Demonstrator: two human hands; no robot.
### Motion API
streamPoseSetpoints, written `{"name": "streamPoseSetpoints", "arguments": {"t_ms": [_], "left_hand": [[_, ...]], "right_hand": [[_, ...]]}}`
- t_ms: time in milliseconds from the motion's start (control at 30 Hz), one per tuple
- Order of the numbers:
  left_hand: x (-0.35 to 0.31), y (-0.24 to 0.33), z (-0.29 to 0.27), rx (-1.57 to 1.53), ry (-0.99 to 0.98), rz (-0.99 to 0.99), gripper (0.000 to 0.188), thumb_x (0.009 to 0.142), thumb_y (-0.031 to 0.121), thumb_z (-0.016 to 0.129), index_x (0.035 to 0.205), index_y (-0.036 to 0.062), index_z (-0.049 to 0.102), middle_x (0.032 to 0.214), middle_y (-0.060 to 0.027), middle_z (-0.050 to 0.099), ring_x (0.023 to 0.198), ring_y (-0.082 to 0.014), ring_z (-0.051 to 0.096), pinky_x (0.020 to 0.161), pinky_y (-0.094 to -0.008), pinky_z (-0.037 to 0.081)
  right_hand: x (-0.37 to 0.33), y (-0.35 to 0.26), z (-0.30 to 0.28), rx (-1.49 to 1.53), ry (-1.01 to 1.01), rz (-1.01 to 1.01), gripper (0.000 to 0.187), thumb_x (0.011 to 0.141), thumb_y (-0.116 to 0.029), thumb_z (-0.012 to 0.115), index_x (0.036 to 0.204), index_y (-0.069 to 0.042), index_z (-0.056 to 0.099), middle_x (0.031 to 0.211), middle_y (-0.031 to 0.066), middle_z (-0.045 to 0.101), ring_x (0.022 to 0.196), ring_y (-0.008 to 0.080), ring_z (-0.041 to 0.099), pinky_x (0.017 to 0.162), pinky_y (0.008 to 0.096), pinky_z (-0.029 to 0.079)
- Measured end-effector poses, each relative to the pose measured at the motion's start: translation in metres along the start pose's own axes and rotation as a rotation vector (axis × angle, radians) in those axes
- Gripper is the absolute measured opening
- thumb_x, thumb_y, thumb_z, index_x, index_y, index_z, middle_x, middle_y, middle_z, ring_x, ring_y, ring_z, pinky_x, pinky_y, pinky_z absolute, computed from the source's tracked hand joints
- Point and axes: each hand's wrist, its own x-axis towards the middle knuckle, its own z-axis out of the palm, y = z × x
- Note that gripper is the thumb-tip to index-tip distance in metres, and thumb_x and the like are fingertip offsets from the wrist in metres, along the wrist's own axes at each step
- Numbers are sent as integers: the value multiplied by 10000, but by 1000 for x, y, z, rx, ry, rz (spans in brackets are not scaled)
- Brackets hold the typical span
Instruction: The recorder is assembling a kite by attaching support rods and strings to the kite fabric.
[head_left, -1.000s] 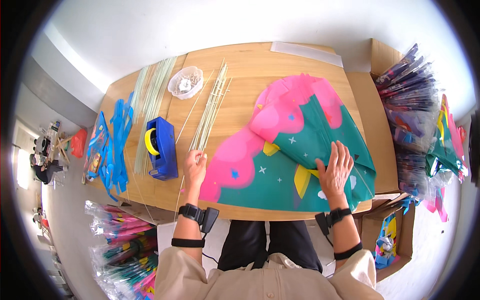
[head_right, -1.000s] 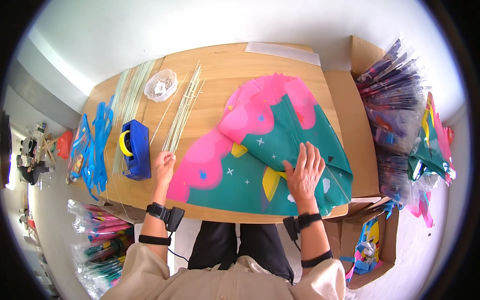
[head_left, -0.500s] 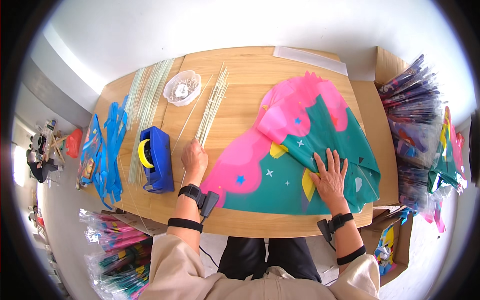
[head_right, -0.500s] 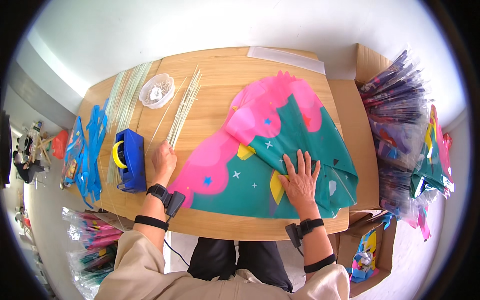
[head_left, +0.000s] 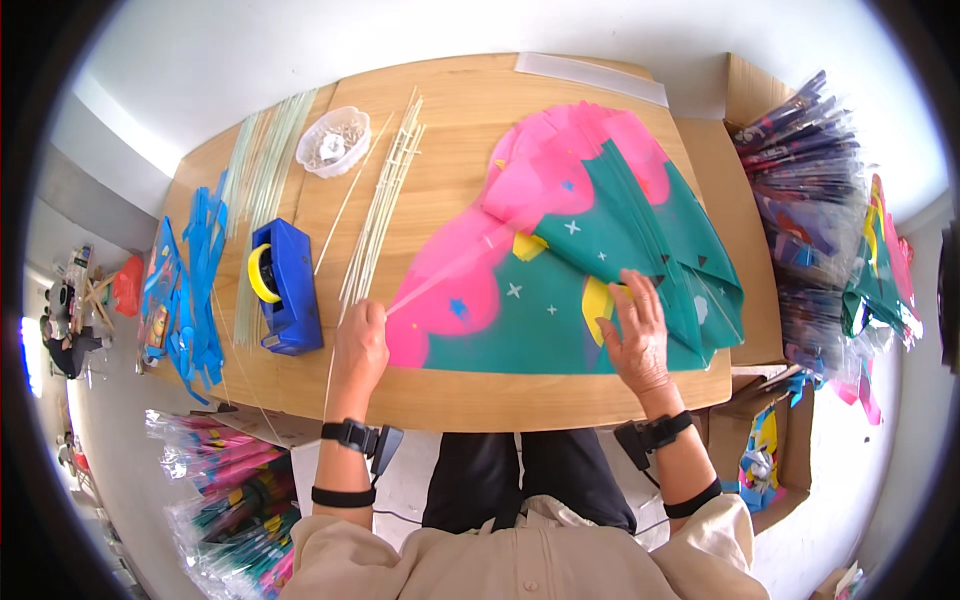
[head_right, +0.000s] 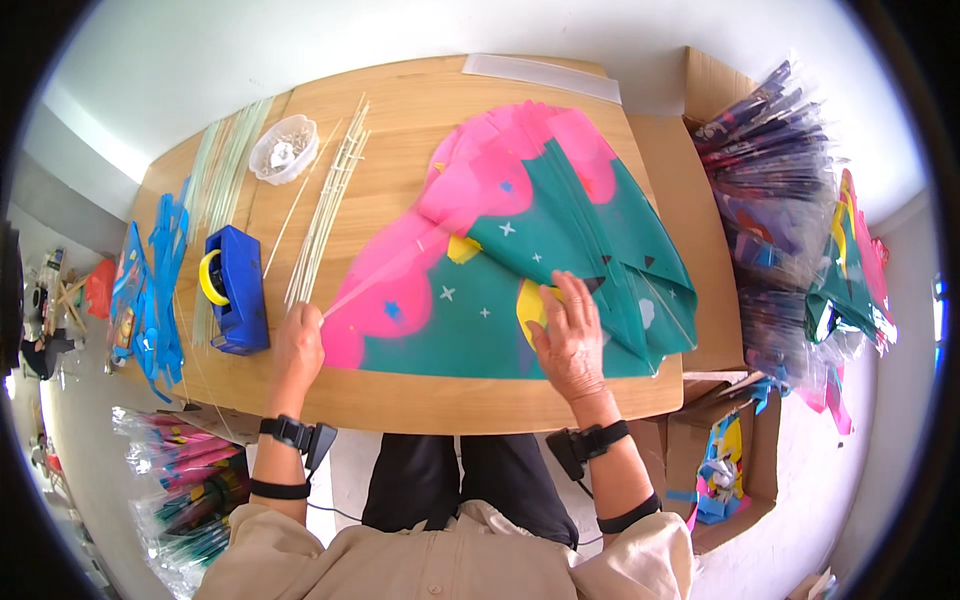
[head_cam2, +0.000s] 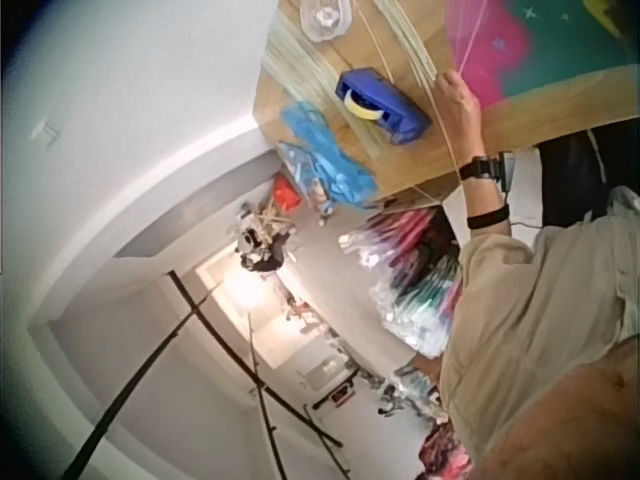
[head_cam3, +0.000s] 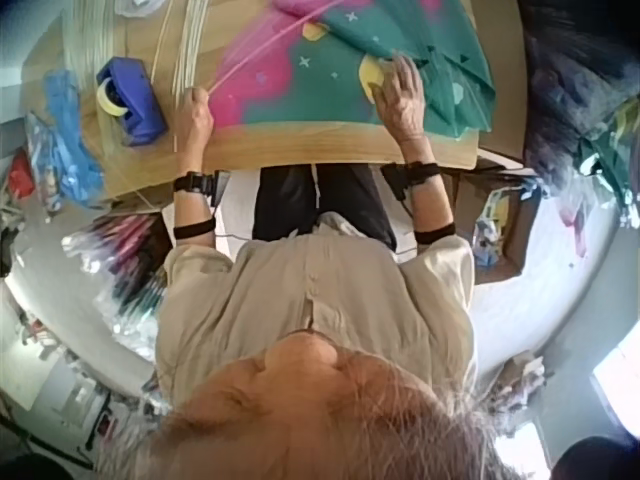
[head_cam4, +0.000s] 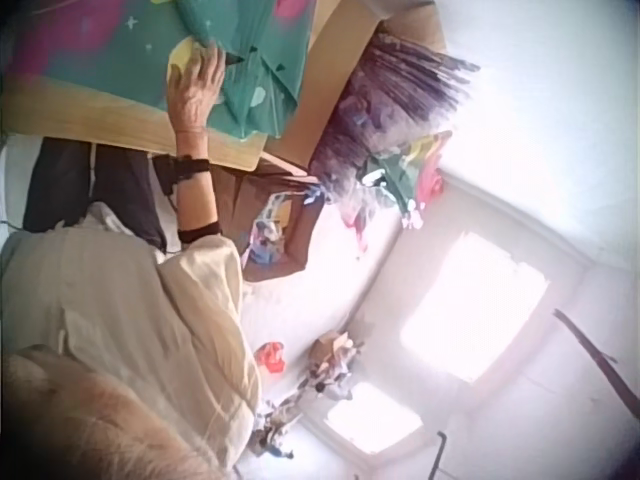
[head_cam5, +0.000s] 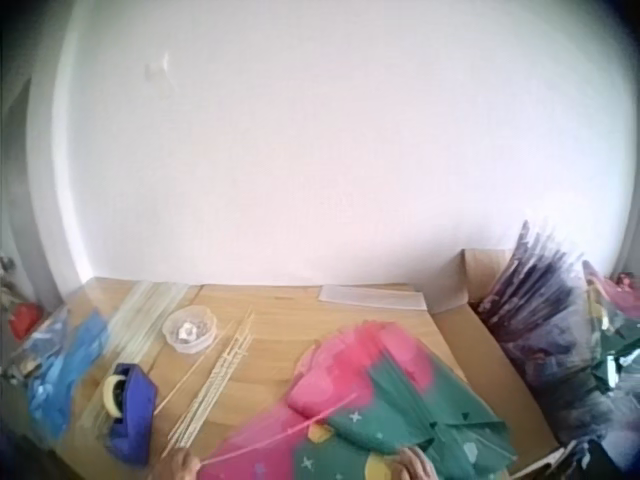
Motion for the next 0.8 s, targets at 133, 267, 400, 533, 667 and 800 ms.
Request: {"name": "streamPoseSetpoints", "arguments": {"t_ms": [133,267,400,533,667,800], "left_hand": [[-35,17,-3,-3,-65,135,115,699,-41,520,794,16,492,795,-123,497,798,-307,526,661,-406,447],[-46,26,-4,-35,-57,166,106,708,-38,508,805,4,501,816,-132,504,792,-316,528,669,-408,452],[-45,38,-8,-78,-38,158,122,712,-45,505,827,-5,505,843,-136,516,798,-321,536,680,-407,461],[-49,47,-4,-67,38,112,133,706,-28,539,836,2,529,860,-125,529,821,-304,538,699,-398,460],[-51,51,5,-53,74,12,195,733,-25,537,927,-20,547,955,-156,546,890,-326,536,766,-412,454],[-58,66,20,-94,138,-9,252,787,0,541,1036,-35,550,1049,-200,549,978,-356,525,851,-431,435]], "right_hand": [[-24,-24,4,109,-43,-43,446,681,-60,691,1099,11,552,1194,164,511,1113,370,487,919,443,438],[-34,-45,13,157,-48,-6,378,679,-53,687,1041,-10,587,1164,138,533,1062,353,508,895,434,450],[-25,-57,18,173,-63,-49,356,676,-96,705,1021,-65,620,1042,87,584,984,291,539,827,397,446],[-22,-59,29,95,-11,-88,170,654,-105,705,772,-95,583,728,28,532,725,232,535,682,373,407],[-14,-64,37,8,38,-48,193,658,-110,696,692,-108,506,669,36,479,665,240,505,626,373,371],[-22,-64,54,116,-23,2,156,680,-106,680,729,-106,532,697,45,505,695,257,523,638,383,375]]}}
